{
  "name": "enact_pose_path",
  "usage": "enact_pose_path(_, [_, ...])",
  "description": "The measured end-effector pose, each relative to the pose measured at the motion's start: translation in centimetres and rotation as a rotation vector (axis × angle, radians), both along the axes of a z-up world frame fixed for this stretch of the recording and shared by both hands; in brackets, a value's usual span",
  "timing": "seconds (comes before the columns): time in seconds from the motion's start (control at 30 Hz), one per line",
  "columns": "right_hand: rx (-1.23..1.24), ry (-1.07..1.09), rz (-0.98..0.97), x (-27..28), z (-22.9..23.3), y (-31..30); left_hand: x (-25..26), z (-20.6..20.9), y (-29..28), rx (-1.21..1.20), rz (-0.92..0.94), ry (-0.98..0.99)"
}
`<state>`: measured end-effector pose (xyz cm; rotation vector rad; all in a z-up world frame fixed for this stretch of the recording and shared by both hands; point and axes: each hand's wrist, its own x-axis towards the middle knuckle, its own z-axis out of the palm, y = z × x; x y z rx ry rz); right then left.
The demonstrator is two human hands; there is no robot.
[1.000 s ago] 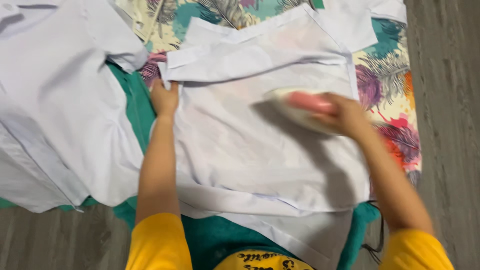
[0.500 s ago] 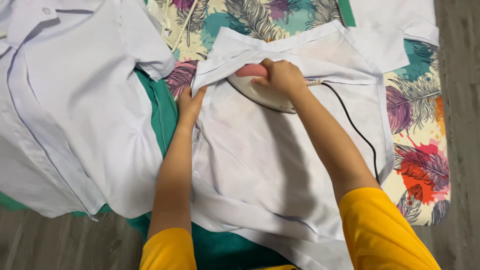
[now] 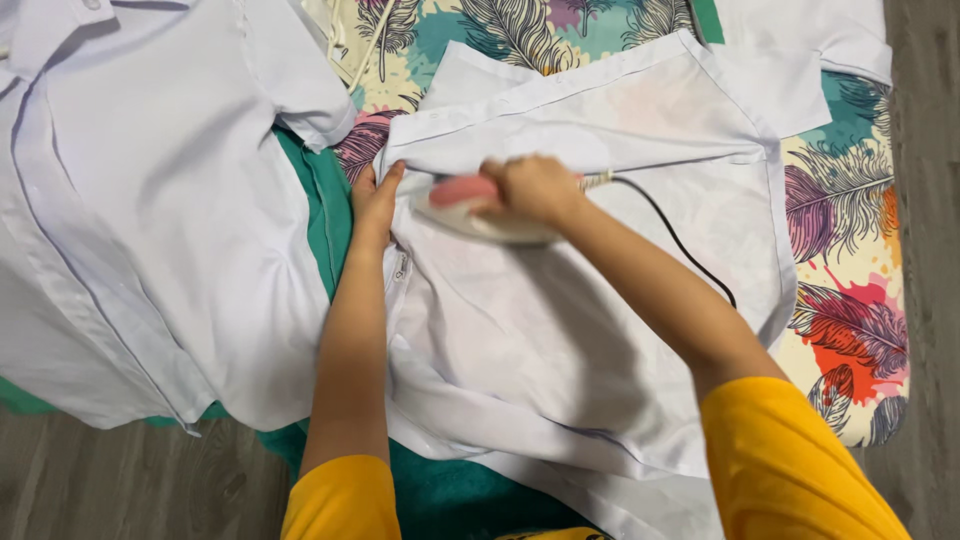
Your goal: The person irons a white shirt on a patterned ironing board, smoothing the collar, sleeves, and body sections. The shirt is flipped and repositioned multiple times to iron different areas, then placed on a hanger at the end.
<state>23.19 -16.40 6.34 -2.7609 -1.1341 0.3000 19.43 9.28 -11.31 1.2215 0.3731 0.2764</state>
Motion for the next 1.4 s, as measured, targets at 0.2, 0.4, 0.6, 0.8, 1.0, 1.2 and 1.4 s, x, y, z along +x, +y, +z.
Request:
enact_pose_path(0.2, [0.166,-0.094,-0.169,4.8,-0.9,1.0,0.1,-1.3,-0.9,0.377,0.087,-0.072])
enact_pose_path(0.4, [0.093,0.142,0.03,0.0,0.6,-1.1,0.4,-1.1,-1.1,0.458,0.261,-0.158])
enact_pose_path(0.6, [0.085,0.102,0.025,-2.2,0.5,-2.0,-0.7,3.1,-2.2,0.77,0.417,0.057])
enact_pose_path(0.8, [0.197,-0.099,-0.122,2.5,-1.7,0.0,-4.0,7.3,-7.2,1.439,0.803,-0.149])
enact_pose_path(1.0, [0.12,-0.069,-0.192,5.1,-3.9,-5.6,-4.0,4.4,-13.2,0.988,-0.019,0.034])
enact_pose_path(1.2, [0.015,-0.053,-0.275,8.4,-2.1,-21.2,-2.5,1.7,-13.1,1.438,-0.116,0.121])
enact_pose_path(1.4, [0.027,-0.062,-0.437,7.8,-1.7,-27.3,-2.2,1.6,-13.1,1.537,-0.268,0.299])
